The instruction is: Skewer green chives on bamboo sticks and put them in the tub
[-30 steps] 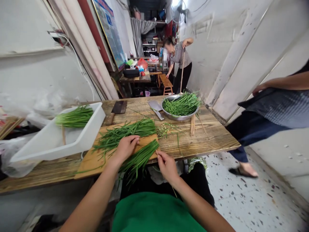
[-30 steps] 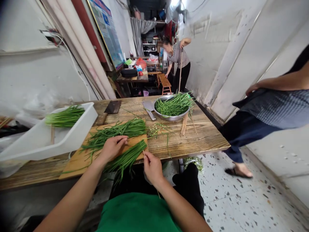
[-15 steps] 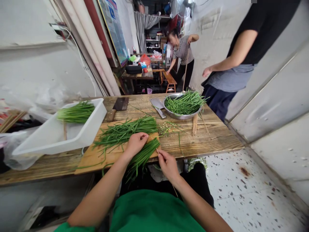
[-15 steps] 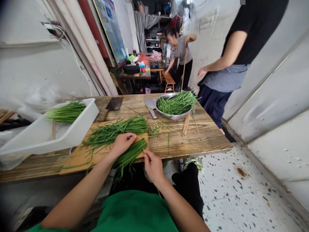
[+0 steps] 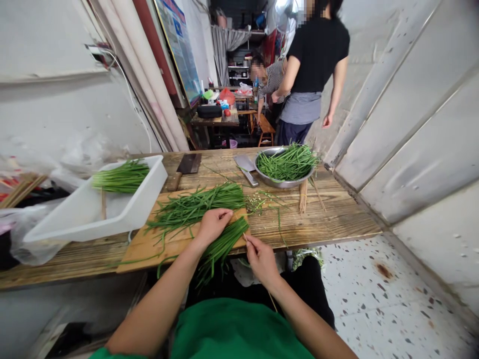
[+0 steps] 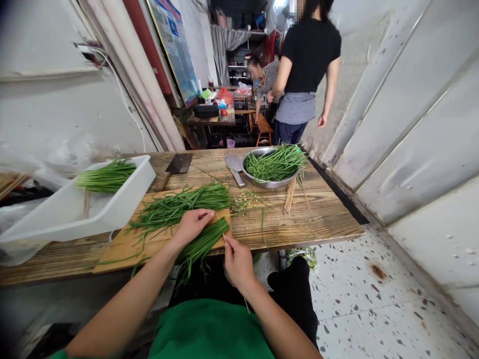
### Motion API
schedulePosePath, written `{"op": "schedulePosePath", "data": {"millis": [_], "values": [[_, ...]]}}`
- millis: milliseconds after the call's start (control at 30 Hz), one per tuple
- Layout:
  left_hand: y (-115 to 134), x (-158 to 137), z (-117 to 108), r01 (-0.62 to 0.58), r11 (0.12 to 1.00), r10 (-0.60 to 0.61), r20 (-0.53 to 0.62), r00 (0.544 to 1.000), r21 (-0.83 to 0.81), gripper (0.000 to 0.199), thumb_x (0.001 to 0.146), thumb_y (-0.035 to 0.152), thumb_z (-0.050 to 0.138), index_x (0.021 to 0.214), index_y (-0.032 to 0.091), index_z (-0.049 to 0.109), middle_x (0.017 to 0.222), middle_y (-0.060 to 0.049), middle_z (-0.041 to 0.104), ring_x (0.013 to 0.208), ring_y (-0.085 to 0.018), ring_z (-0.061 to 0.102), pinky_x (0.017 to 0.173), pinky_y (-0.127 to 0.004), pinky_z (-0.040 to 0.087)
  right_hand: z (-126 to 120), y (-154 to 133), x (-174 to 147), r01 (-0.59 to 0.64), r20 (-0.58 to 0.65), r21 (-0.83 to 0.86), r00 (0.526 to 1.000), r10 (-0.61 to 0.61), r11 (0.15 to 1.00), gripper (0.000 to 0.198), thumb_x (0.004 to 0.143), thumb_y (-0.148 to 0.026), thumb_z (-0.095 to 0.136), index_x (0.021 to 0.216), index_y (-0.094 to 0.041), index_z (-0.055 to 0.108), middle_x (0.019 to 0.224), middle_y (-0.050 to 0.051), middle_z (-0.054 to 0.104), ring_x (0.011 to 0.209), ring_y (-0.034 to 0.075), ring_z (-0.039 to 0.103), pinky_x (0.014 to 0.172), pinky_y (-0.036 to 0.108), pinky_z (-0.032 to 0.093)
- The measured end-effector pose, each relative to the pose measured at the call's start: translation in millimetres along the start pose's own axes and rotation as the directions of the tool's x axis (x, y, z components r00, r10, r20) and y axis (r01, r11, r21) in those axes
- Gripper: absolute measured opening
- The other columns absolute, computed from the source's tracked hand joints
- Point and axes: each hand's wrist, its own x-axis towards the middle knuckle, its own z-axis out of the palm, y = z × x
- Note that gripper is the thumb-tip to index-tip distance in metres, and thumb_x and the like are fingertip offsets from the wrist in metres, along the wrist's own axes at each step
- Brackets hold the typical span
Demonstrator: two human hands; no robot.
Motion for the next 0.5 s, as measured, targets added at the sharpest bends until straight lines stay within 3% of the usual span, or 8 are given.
{"op": "schedulePosePath", "data": {"millis": [167, 500], "values": [[1.0, -0.5, -1.6, 0.009, 0.999, -0.009, 0.001, 1.0, -0.045, 0.034, 0.075, 0.041, 0.05, 0.088, 0.016, 0.069, 0.089, -0.005, 0.07, 0.081, -0.022, 0.063, 0.077, -0.031, 0.046, 0.6, -0.2, 0.1, 0.007, -0.022, 0.005, 1.0, -0.007, 1.0, 0.029, 0.085, -0.025, 0.043, 0.103, -0.022, 0.066, 0.077, 0.003, 0.07, 0.076, 0.019, 0.066, 0.067, 0.028, 0.053], [-4.4, -0.1, -1.1, 0.012, 1.0, -0.012, -0.022, 1.0, -0.003, 0.035, 0.076, 0.041, 0.049, 0.088, 0.016, 0.069, 0.088, -0.006, 0.07, 0.079, -0.022, 0.064, 0.075, -0.031, 0.047, 2.7, 1.3, -0.9, -0.011, -0.027, 0.01, 1.0, 0.011, 1.0, 0.029, 0.084, -0.026, 0.043, 0.103, -0.022, 0.065, 0.079, 0.003, 0.07, 0.077, 0.02, 0.066, 0.066, 0.028, 0.053]]}}
